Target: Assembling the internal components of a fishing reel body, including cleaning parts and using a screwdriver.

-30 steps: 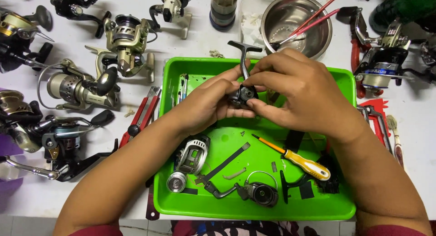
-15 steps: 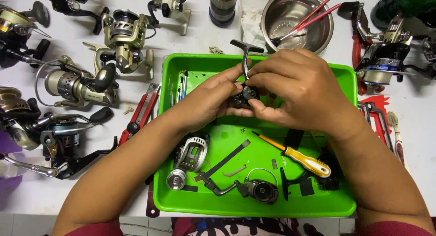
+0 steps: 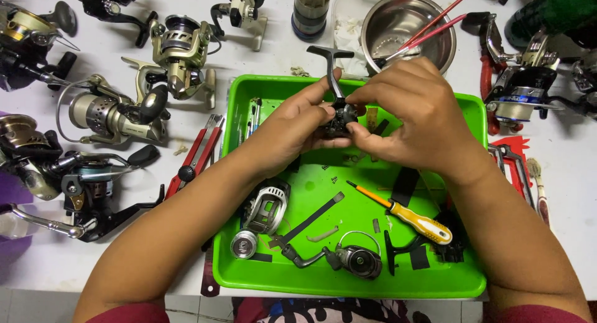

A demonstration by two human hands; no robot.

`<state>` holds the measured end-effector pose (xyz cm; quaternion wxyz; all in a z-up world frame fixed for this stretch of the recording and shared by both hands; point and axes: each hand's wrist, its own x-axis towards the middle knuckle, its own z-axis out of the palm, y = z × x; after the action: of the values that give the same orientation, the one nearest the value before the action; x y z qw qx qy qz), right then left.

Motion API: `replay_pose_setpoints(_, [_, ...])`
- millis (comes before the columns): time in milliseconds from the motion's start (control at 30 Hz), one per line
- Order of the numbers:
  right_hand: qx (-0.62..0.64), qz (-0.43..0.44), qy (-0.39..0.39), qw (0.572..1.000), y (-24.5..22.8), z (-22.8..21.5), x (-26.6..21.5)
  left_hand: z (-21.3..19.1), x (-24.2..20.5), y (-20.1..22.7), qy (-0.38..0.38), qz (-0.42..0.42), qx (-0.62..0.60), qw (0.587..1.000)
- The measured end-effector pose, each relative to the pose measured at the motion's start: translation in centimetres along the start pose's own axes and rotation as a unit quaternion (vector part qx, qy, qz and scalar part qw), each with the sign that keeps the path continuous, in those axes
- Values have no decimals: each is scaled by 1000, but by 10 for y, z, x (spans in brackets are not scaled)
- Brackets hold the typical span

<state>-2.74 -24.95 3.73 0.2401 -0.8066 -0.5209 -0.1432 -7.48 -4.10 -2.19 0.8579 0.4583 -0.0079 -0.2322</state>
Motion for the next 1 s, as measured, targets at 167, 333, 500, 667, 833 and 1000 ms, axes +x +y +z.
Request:
replay_pose_setpoints(167, [48, 32, 20, 998, -2, 10, -1, -5, 4, -8, 3, 16, 14, 1000])
replay_pose_setpoints(333, [87, 85, 42, 992, -4, 14, 0, -3, 3, -3, 21, 13, 22, 999])
replay_pose_setpoints(500, [177, 219, 85, 956, 1, 12, -9, 1, 2, 3, 57, 0, 58, 997])
replay_pose_setpoints(667, [206, 180, 114, 955, 15, 14, -13, -2, -2, 15, 84, 28, 186, 979])
replay_pose_setpoints(833, [210, 170, 121, 955, 20, 15, -13, -14, -3, 25, 135, 21, 242, 961])
replay_pose_setpoints(1000, [218, 159, 118, 956, 20, 14, -12, -40, -2, 15, 123, 26, 390, 912])
